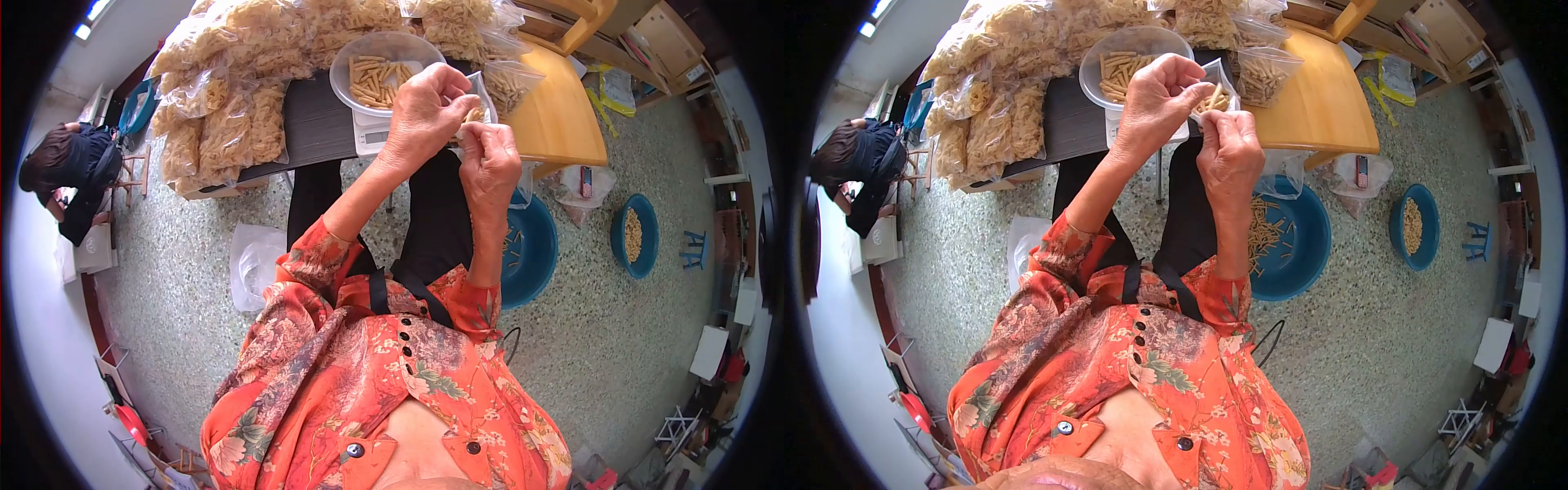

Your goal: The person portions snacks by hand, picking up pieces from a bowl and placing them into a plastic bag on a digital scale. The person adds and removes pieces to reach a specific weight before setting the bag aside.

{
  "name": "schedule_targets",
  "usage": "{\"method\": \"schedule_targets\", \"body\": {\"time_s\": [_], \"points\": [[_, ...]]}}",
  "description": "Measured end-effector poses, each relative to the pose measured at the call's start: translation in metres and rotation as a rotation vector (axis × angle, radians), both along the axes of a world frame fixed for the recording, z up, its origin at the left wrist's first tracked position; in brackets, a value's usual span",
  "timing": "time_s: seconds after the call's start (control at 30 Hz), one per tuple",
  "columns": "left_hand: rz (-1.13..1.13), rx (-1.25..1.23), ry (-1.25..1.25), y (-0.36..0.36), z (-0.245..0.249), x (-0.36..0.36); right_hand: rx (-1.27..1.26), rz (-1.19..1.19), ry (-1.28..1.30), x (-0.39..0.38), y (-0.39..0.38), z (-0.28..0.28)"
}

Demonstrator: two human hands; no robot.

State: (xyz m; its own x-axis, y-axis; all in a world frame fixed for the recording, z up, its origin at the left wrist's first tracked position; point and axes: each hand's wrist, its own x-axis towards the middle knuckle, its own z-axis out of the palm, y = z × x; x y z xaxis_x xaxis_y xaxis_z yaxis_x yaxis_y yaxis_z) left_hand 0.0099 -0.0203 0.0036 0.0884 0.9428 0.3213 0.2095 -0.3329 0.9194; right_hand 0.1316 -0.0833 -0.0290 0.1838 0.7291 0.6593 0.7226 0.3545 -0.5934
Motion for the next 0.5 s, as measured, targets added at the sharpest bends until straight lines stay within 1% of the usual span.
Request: {"method": "schedule_targets", "body": {"time_s": [0.07, 0.1, 0.13, 0.2, 0.27, 0.3, 0.33, 0.4, 0.43, 0.47, 0.5], "points": [[-0.063, 0.094, -0.054, 0.006, 0.000, -0.006, -0.006, 0.004, 0.023, 0.002, 0.000, -0.001], [-0.050, 0.104, -0.025, 0.010, 0.007, -0.015, 0.013, -0.013, 0.017, 0.003, 0.000, 0.000], [-0.021, 0.196, 0.005, 0.021, 0.006, -0.026, 0.033, -0.031, 0.013, 0.004, 0.000, 0.001], [-0.002, 0.206, 0.116, 0.041, 0.004, -0.053, 0.026, -0.044, 0.022, 0.005, 0.000, 0.004], [0.008, 0.218, 0.356, 0.055, 0.007, -0.075, 0.041, -0.047, 0.016, 0.005, 0.001, 0.003], [-0.005, 0.306, 0.486, 0.060, 0.008, -0.083, 0.041, -0.044, 0.020, 0.005, 0.001, 0.003], [-0.002, 0.305, 0.489, 0.066, 0.007, -0.086, 0.041, -0.040, 0.020, 0.004, 0.001, 0.003], [-0.151, 0.355, 0.714, 0.074, 0.005, -0.090, 0.038, -0.036, 0.021, 0.003, 0.001, 0.003], [-0.228, 0.383, 0.754, 0.076, 0.003, -0.088, 0.032, -0.036, 0.018, 0.003, 0.001, 0.004], [-0.229, 0.380, 0.754, 0.078, 0.000, -0.087, 0.026, -0.038, 0.014, 0.003, 0.001, 0.004], [-0.291, 0.377, 0.799, 0.079, 0.000, -0.084, 0.023, -0.038, 0.013, 0.004, 0.000, 0.003]]}}
